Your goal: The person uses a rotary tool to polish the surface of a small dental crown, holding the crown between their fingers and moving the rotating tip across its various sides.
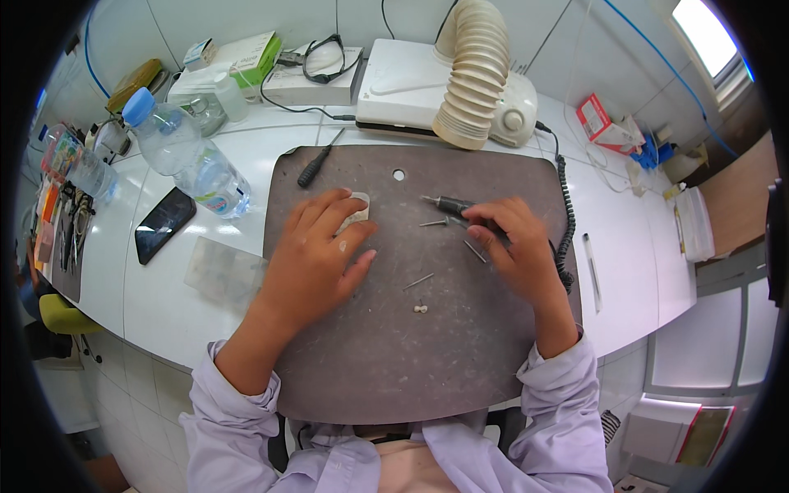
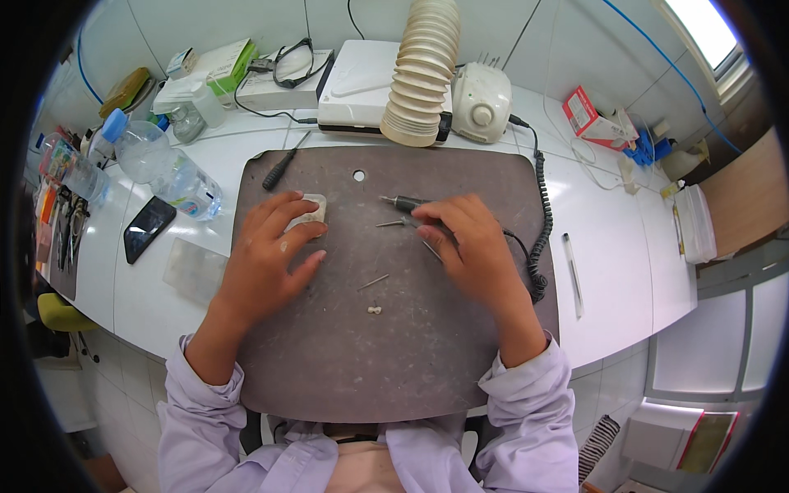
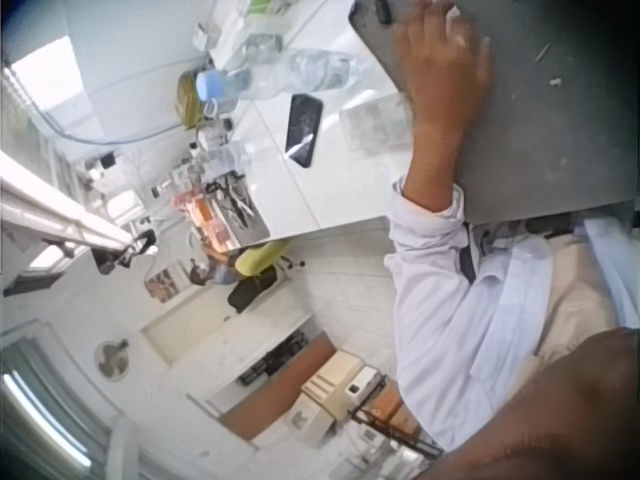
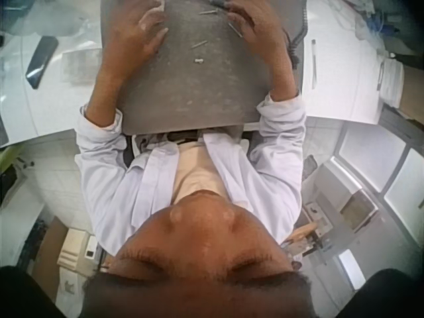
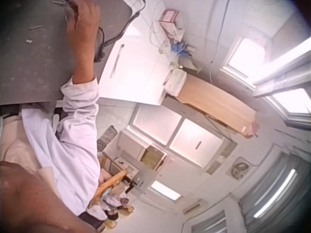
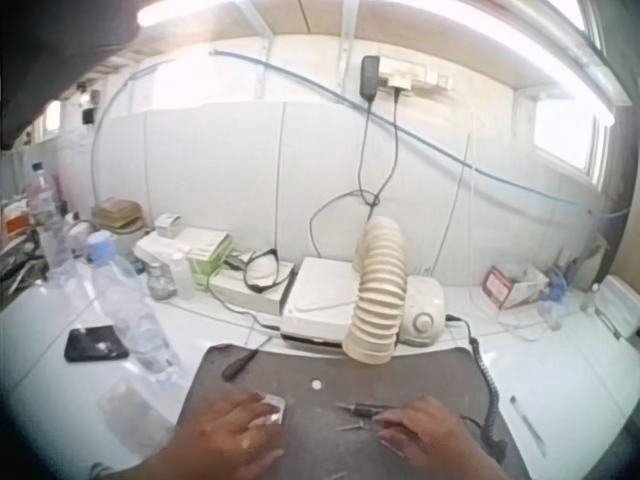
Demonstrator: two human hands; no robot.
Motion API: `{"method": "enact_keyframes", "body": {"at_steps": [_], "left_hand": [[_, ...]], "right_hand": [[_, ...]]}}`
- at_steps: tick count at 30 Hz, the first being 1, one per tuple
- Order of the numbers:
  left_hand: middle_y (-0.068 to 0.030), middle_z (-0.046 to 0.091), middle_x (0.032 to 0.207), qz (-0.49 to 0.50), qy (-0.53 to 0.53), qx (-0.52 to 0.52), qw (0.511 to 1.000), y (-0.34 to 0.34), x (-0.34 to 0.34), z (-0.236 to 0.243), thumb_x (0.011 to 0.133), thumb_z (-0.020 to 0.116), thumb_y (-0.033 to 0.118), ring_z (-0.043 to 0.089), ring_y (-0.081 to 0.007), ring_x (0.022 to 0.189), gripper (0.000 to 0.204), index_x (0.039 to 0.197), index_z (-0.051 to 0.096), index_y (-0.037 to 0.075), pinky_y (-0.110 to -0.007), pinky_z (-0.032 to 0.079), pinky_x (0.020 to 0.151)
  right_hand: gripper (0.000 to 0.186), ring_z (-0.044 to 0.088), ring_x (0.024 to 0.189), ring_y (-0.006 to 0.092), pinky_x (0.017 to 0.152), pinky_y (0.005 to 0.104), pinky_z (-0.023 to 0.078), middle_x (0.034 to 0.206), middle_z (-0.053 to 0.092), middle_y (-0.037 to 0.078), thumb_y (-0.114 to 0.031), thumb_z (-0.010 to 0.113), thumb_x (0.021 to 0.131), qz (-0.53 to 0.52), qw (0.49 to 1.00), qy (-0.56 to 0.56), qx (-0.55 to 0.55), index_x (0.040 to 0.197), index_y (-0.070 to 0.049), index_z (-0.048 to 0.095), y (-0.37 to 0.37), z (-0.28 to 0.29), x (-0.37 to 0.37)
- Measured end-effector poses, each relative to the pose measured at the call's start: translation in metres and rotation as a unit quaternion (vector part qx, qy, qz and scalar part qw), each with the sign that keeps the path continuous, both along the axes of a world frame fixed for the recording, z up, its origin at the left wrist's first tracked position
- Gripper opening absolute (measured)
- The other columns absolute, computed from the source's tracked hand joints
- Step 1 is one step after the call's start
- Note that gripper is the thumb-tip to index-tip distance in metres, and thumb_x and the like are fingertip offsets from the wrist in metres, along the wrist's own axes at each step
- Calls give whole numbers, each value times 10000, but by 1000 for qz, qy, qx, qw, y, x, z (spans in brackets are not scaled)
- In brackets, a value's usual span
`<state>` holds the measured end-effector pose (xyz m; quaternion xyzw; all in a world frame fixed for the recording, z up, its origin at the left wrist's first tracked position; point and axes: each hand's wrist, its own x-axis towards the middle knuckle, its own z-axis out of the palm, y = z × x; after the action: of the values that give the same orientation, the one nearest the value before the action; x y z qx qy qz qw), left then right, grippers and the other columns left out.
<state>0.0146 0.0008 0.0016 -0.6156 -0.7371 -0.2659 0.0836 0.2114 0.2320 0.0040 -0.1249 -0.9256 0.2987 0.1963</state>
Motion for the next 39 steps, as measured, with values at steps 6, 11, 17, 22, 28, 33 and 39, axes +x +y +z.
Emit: {"method": "enact_keyframes", "body": {"at_steps": [6,11,17,22,28,33,39], "left_hand": [[-97,664,1171,-42,2,21,999,5,5,-1,782,784,124,578,-320,1228,235,993,702,59,-467,450,1021],[-70,680,1015,-70,-29,82,994,2,11,1,785,775,109,635,-276,1054,163,919,693,65,-435,479,895],[-69,671,941,-81,-48,98,991,3,14,5,780,772,84,639,-275,976,134,884,691,65,-406,489,843],[-69,679,945,-73,-67,80,992,3,14,5,765,779,60,639,-288,985,126,862,700,67,-421,498,867],[-66,682,925,-74,-66,76,992,4,14,4,767,778,54,644,-283,964,116,853,700,66,-419,502,859],[-71,690,934,-80,-63,73,992,4,12,4,764,776,49,649,-290,957,131,875,709,65,-421,505,853],[-103,703,956,-34,-119,144,982,4,17,7,826,757,62,663,-265,908,167,982,707,29,-385,519,798]], "right_hand": [[415,577,1086,297,935,440,435,1152,632,93,-151,733,886,-62,975,-45,208,1283,-94,626,8,-17,2],[376,592,1006,327,861,403,474,1097,607,109,-168,713,915,-18,996,-39,82,1268,-74,623,1,3,1],[314,600,716,188,681,334,481,868,611,82,-203,656,1003,-49,987,58,-141,1250,-16,606,-10,21,11],[300,493,532,33,488,225,383,742,601,-10,-205,724,969,-121,952,92,-266,1150,-12,581,8,9,15],[250,497,532,26,466,209,374,757,618,0,-172,746,949,-133,941,96,-294,1014,-31,550,5,15,12],[275,549,561,48,501,225,418,756,650,22,-164,771,918,-118,958,72,-252,978,-38,534,-6,15,9],[331,621,571,129,526,292,460,700,658,78,-197,815,868,-49,986,65,-146,986,-45,546,-32,2,2]]}}
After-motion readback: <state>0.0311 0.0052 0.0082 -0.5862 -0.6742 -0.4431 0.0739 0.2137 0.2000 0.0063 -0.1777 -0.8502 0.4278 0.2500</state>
